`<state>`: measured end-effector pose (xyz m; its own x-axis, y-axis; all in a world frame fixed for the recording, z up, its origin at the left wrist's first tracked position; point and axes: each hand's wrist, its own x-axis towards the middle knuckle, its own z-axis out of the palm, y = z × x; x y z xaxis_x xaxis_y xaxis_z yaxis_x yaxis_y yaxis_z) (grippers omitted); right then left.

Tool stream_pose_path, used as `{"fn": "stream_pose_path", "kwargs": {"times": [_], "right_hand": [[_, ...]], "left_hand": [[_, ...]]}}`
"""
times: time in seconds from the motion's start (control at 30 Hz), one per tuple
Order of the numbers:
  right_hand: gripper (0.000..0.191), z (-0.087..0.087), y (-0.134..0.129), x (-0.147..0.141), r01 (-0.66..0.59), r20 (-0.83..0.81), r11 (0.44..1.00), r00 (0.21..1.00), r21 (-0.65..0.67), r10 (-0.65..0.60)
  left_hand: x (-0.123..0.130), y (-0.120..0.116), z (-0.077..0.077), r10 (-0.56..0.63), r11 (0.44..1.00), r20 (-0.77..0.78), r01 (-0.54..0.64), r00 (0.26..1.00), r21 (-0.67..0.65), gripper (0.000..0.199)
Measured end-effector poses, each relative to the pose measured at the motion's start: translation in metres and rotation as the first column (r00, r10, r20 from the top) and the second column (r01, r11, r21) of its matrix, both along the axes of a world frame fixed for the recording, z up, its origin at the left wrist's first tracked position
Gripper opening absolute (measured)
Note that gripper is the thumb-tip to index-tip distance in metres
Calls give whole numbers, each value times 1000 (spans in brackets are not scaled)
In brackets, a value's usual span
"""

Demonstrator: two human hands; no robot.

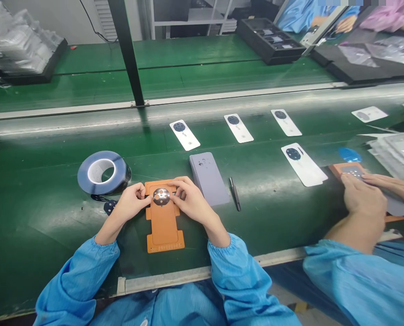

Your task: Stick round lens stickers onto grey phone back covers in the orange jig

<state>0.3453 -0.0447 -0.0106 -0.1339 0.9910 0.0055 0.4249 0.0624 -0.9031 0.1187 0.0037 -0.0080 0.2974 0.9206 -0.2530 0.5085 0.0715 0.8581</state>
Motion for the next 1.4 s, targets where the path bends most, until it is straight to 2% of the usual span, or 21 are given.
{"fn": "stream_pose_path", "kwargs": {"times": [0.27, 0.47, 0.57, 0.63, 0.73, 0.8, 0.87, 0.93, 1.03, 1.1, 1.17, 1.3, 1.4], "right_hand": [[26, -8, 2, -6, 73, 34, 996, 997, 51, -74], [29, -12, 2, -9, 69, 60, 995, 995, 76, -74], [32, -3, -3, -11, 54, 117, 993, 991, 105, -66], [33, 10, -6, -6, 41, 168, 990, 984, 131, -63], [34, 34, 0, 21, 67, 296, 967, 945, 245, -140], [39, 45, 16, 50, 81, 430, 947, 877, 310, -216], [57, 49, 37, 81, 85, 563, 962, 796, 258, -221], [70, 46, 57, 107, 99, 636, 989, 757, 111, -147], [62, 38, 76, 127, 69, 606, 996, 795, -51, -24], [52, 36, 78, 131, 74, 557, 997, 829, -19, -51], [47, 40, 75, 131, 137, 514, 989, 845, 59, -148], [45, 69, 65, 128, 226, 389, 968, 886, 108, -251], [43, 97, 51, 110, 255, 202, 961, 941, 107, -272]], "left_hand": [[-1, -1, -2, -6, 1000, -6, 6, 1000, 16, 27], [1, -2, 1, -18, 1000, -32, 18, 999, 11, 27], [-1, -3, 3, -40, 999, -48, 41, 998, 22, 26], [-4, -5, 4, -63, 998, -48, 64, 997, 23, 23], [-9, -9, 7, -83, 996, -60, 84, 995, 4, 18], [-13, -13, 12, -81, 997, -83, 82, 993, 2, 16], [-17, -18, 16, -81, 997, -108, 82, 991, 8, 17], [-20, -23, 18, -88, 996, -125, 89, 988, 9, 20], [-27, -30, 15, -95, 995, -89, 93, 991, -25, 24], [-30, -33, 9, -80, 995, -32, 78, 996, -59, 24], [-33, -36, 5, -67, 993, 17, 68, 998, -92, 25], [-34, -38, 1, -81, 987, 67, 90, 994, -136, 31], [-34, -39, 2, -85, 984, 101, 100, 991, -148, 47]]}}
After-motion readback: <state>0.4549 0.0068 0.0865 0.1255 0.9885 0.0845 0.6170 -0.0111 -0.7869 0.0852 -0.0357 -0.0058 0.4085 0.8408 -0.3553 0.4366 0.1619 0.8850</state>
